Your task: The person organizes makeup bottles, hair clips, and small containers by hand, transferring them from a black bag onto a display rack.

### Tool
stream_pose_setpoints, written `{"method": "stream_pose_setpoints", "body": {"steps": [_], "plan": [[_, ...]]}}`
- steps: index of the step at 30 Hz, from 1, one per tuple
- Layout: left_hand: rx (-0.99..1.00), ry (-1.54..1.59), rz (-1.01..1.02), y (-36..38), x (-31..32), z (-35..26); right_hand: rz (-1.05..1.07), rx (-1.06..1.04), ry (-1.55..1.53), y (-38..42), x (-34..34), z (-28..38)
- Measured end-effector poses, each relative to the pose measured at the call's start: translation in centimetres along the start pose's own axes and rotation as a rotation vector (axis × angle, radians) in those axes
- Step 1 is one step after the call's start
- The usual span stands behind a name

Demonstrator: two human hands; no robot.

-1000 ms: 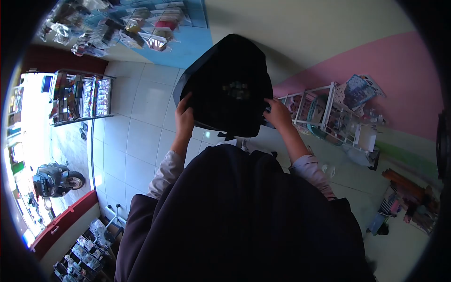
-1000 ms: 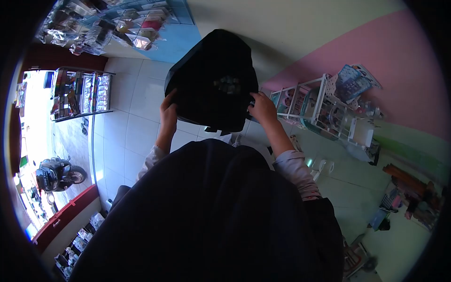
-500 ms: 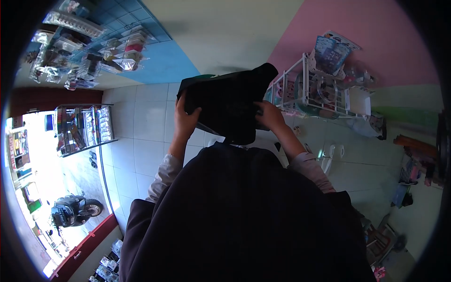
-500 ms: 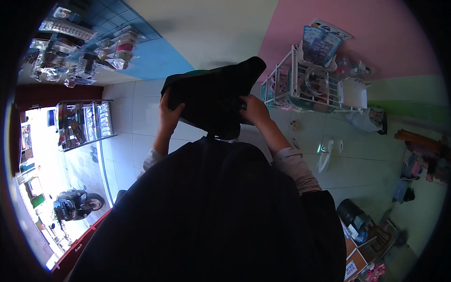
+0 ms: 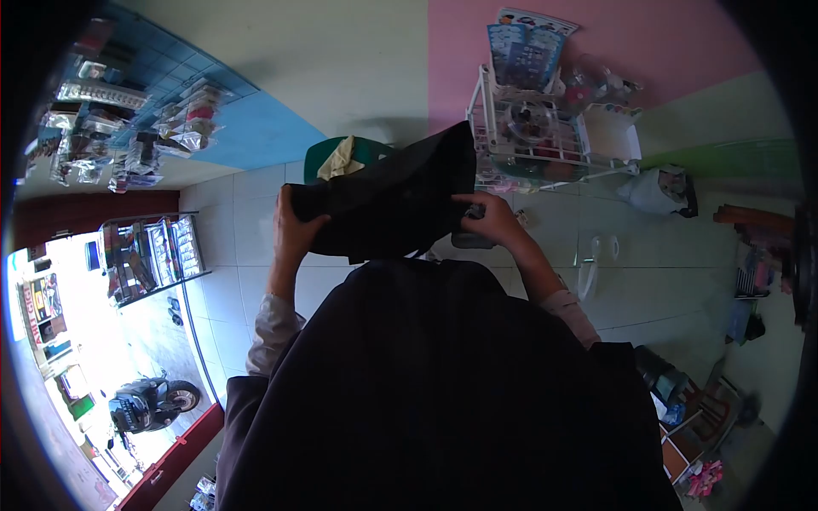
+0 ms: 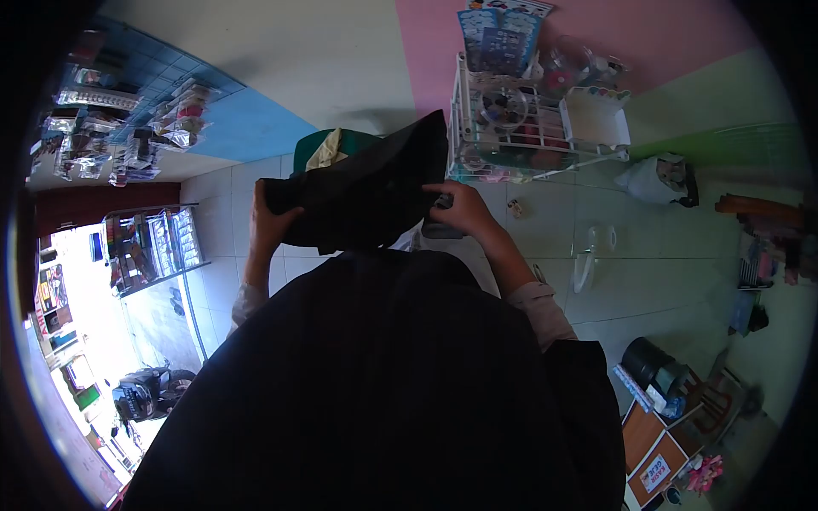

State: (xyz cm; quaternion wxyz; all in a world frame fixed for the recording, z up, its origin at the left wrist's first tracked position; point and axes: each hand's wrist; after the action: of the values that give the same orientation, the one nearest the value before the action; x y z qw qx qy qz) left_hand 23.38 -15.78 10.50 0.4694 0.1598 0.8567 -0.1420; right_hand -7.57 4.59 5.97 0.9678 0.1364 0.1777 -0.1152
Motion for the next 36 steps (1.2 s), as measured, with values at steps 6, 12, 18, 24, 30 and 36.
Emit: {"method": "stream_pose_setpoints", "body": {"steps": [6,12,18,24,30,36], "plan": [[0.011,-0.088,0.076,3.2,-1.9,-6.5,0.037,-0.098,0.025,3.4,-4.2,-1.8],[0.08,-0.192,-0.131,6.8,-1.2,-8.9,0.103,-0.167,0.122,6.7,-7.1,-3.0],[-0.285,0.843,0.134,9.6,-1.6,-14.6,0.206,-0.107,0.133,7.5,-8.9,-7.3],[-0.371,1.097,0.174,11.1,-2.2,-17.4,-0.516,-0.148,0.017,4.9,-14.7,-6.8],[-0.252,1.144,0.151,11.8,-3.6,-18.8,-0.893,-0.417,0.295,-3.7,-17.9,-5.7],[-0.043,0.948,0.163,12.6,-6.5,-18.0,-0.776,-0.595,0.304,-0.1,-12.9,4.5]]}}
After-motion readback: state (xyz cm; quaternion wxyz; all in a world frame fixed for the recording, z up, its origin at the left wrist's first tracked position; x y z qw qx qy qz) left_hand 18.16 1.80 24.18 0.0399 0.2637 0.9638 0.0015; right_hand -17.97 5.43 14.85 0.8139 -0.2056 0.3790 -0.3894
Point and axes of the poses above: each hand's wrist, its own y-axis away from the middle knuckle, its own x-axis out of the palm, z = x × y, and after that the axes turned 5 degrees about -y, right-handed
